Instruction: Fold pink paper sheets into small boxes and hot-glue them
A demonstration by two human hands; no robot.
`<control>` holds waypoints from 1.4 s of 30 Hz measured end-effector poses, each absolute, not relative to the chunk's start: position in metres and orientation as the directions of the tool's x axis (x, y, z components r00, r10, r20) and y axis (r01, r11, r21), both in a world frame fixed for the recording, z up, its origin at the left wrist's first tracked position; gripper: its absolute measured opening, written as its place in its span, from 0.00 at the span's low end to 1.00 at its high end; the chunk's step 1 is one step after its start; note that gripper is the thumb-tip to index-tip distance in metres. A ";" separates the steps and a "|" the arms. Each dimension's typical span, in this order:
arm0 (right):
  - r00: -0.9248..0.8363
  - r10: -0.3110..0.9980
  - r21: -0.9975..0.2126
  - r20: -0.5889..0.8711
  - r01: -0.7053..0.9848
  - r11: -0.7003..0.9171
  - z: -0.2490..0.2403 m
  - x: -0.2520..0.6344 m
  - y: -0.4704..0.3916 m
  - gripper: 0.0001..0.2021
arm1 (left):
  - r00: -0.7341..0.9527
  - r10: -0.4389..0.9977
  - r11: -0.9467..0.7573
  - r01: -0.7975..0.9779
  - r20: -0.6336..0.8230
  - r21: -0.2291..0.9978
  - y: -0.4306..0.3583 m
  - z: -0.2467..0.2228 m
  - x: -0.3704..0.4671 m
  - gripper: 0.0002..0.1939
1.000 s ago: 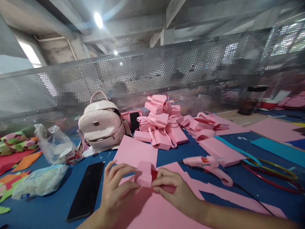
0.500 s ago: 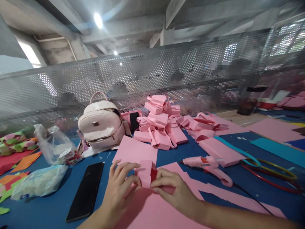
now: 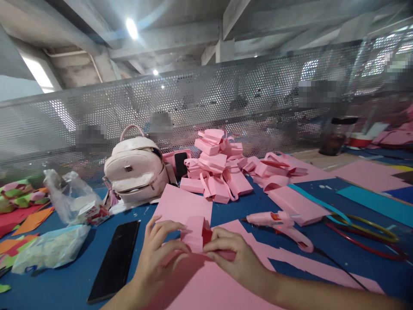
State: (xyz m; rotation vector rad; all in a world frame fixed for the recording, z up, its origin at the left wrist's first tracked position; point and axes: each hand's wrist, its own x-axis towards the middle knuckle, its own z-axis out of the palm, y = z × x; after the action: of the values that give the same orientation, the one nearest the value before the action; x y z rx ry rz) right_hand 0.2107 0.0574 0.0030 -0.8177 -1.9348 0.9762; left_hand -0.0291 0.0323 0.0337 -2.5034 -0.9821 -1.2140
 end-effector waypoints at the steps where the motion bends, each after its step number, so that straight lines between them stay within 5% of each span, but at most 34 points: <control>1: -0.470 0.806 -0.850 0.359 0.193 0.491 0.002 0.211 0.057 0.07 | 0.425 0.466 -0.766 0.633 0.776 0.113 0.031 0.034 -0.026 0.10; 19: -0.499 0.779 -0.833 0.379 0.182 0.522 0.003 0.210 0.054 0.08 | 0.395 0.486 -0.726 0.679 0.779 0.108 0.029 0.026 -0.014 0.12; 26: -0.497 0.783 -0.834 0.374 0.189 0.518 0.003 0.210 0.054 0.07 | 0.424 0.378 -0.742 0.671 0.823 -0.004 0.029 0.026 -0.014 0.08; 42: -0.486 0.792 -0.834 0.371 0.200 0.514 0.003 0.210 0.054 0.08 | 0.385 0.446 -0.716 0.696 0.808 0.064 0.026 0.034 -0.007 0.09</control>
State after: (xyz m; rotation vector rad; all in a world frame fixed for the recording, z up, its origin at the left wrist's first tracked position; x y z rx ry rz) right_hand 0.2097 0.0538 0.0031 -0.8110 -1.9684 0.9525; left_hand -0.0074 0.0255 0.0341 -2.3619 -1.0041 -1.2432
